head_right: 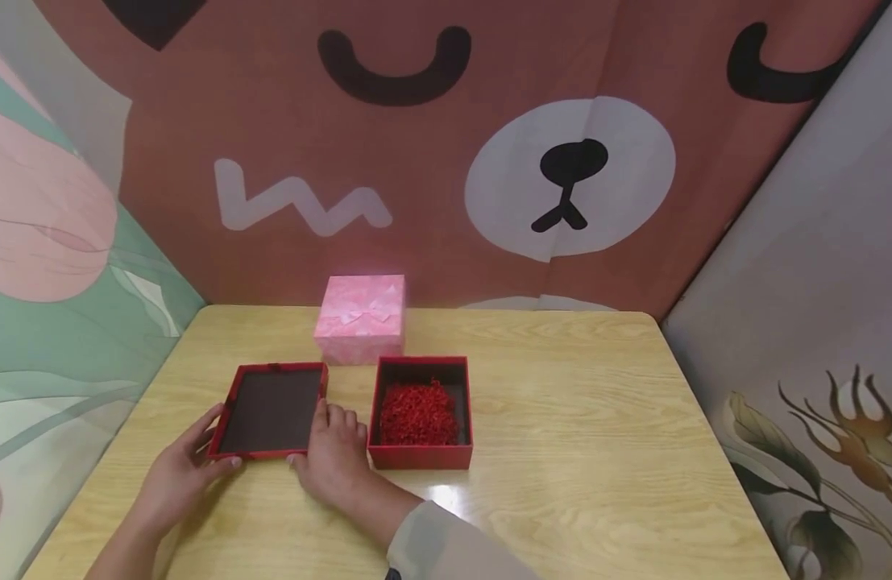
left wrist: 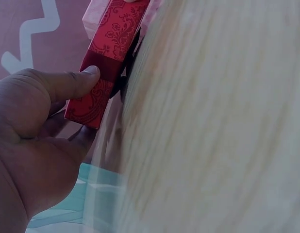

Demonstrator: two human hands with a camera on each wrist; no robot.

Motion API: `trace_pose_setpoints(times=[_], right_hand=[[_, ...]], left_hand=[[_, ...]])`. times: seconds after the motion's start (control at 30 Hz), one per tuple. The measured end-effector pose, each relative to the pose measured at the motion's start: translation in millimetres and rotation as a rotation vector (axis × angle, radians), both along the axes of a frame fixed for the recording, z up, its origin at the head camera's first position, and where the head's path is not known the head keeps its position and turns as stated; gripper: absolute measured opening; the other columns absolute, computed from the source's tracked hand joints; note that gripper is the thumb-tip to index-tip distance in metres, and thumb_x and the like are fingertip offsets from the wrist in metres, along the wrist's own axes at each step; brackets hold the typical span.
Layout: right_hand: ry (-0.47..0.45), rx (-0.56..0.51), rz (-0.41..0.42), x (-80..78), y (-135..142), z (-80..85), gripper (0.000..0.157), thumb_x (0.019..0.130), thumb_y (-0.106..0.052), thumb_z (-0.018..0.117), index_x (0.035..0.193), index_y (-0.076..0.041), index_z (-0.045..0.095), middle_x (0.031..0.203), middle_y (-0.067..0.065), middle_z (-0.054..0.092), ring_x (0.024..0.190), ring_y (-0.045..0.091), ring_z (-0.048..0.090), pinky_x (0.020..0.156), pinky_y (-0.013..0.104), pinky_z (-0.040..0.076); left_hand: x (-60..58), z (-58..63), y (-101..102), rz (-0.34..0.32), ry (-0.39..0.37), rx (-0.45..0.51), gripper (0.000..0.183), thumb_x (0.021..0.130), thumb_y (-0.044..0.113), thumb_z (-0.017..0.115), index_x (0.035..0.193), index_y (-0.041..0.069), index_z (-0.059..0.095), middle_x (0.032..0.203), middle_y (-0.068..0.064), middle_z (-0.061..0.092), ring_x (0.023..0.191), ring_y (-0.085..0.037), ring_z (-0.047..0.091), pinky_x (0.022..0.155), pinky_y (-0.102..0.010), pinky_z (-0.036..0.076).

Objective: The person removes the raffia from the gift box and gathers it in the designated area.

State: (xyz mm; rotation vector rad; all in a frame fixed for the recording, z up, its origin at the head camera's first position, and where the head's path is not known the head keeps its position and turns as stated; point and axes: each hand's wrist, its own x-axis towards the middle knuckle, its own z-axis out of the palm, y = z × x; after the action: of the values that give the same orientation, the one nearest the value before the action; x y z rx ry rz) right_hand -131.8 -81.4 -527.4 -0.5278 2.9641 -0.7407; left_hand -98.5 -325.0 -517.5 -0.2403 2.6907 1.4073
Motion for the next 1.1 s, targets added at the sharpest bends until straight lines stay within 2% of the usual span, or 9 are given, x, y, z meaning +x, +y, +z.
trace_pose_setpoints(times=[0.13, 0.4, 0.5, 0.57, 0.67, 0.73, 0.8, 0.87, 1.1], right_hand=[[-0.011, 0.006, -0.009, -2.7, -2, -1.1, 0.091, 0.093, -0.054, 0.072, 0.159, -0.003, 0.038, 0.149, 0.007, 0.049, 0.132, 0.024, 0.044, 0.104, 0.041, 0.04], [-0.013, 0.051, -0.023, -6.2, -5, -1.6, 0.091, 0.093, -0.055, 0.073, 0.16, -0.005, 0.038, 0.149, 0.006, 0.051, 0.13, 0.024, 0.045, 0.102, 0.04, 0.041], [-0.009, 0.064, -0.023, -6.4, -4, -1.3, 0.09, 0.093, -0.055, 0.072, 0.159, -0.005, 0.038, 0.149, 0.005, 0.052, 0.129, 0.024, 0.046, 0.102, 0.04, 0.041], [-0.006, 0.071, -0.02, -6.1, -4, -0.9, 0.09, 0.093, -0.055, 0.072, 0.159, -0.005, 0.038, 0.149, 0.005, 0.052, 0.13, 0.024, 0.046, 0.102, 0.04, 0.042], [-0.001, 0.075, -0.015, -5.2, -2, 0.0, 0.09, 0.093, -0.054, 0.072, 0.16, -0.005, 0.037, 0.149, 0.005, 0.052, 0.131, 0.024, 0.046, 0.103, 0.04, 0.042], [0.0, 0.063, -0.011, -4.5, -1, 0.8, 0.09, 0.093, -0.053, 0.072, 0.161, -0.005, 0.036, 0.15, 0.005, 0.051, 0.131, 0.024, 0.045, 0.104, 0.041, 0.042], [-0.006, 0.039, -0.009, -3.6, 1, 2.3, 0.091, 0.093, -0.051, 0.073, 0.162, -0.006, 0.033, 0.151, 0.005, 0.05, 0.132, 0.025, 0.045, 0.105, 0.041, 0.041], [-0.012, 0.007, -0.008, -2.8, 2, 4.4, 0.093, 0.093, -0.049, 0.075, 0.163, -0.007, 0.031, 0.152, 0.005, 0.048, 0.132, 0.025, 0.044, 0.105, 0.041, 0.041], [0.006, -0.123, -0.008, 1.3, 9, 14.8, 0.095, 0.09, -0.041, 0.08, 0.163, -0.006, 0.03, 0.153, 0.009, 0.046, 0.131, 0.028, 0.045, 0.105, 0.044, 0.043]], left_hand=[[-2.7, 0.3, 0, -0.009, -0.007, -0.011, 0.1, 0.088, 0.016, 0.085, 0.167, 0.024, 0.023, 0.158, -0.03, 0.04, 0.142, -0.047, 0.044, 0.107, -0.043, 0.045], [-6.6, -0.6, 0, -0.015, 0.009, -0.017, 0.099, 0.089, 0.014, 0.084, 0.167, 0.019, 0.023, 0.156, -0.031, 0.042, 0.141, -0.047, 0.044, 0.109, -0.043, 0.043], [-7.0, -1.9, 1, -0.013, 0.013, -0.014, 0.1, 0.088, 0.013, 0.084, 0.167, 0.019, 0.023, 0.156, -0.031, 0.041, 0.141, -0.048, 0.044, 0.108, -0.039, 0.045], [-6.9, -2.8, 1, -0.014, 0.019, -0.017, 0.1, 0.088, 0.011, 0.084, 0.167, 0.019, 0.023, 0.157, -0.031, 0.041, 0.141, -0.048, 0.045, 0.106, -0.029, 0.048], [-6.7, -3.6, 1, -0.017, 0.032, -0.022, 0.1, 0.088, 0.01, 0.084, 0.167, 0.017, 0.023, 0.156, -0.031, 0.041, 0.141, -0.048, 0.045, 0.105, -0.026, 0.049], [-6.5, -3.0, 1, -0.022, 0.043, -0.026, 0.1, 0.087, 0.009, 0.084, 0.167, 0.016, 0.023, 0.156, -0.031, 0.042, 0.141, -0.047, 0.045, 0.107, -0.03, 0.048], [-6.1, -1.7, 1, -0.026, 0.052, -0.033, 0.1, 0.087, 0.009, 0.084, 0.167, 0.016, 0.023, 0.155, -0.032, 0.042, 0.141, -0.048, 0.044, 0.11, -0.041, 0.045], [-5.6, 0.2, 1, -0.03, 0.06, -0.039, 0.1, 0.087, 0.01, 0.084, 0.167, 0.015, 0.024, 0.155, -0.032, 0.042, 0.141, -0.048, 0.044, 0.11, -0.045, 0.043], [-3.9, 8.6, 4, -0.038, 0.085, -0.038, 0.1, 0.088, 0.011, 0.085, 0.166, 0.012, 0.023, 0.157, -0.031, 0.039, 0.142, -0.05, 0.042, 0.108, -0.043, 0.042]])
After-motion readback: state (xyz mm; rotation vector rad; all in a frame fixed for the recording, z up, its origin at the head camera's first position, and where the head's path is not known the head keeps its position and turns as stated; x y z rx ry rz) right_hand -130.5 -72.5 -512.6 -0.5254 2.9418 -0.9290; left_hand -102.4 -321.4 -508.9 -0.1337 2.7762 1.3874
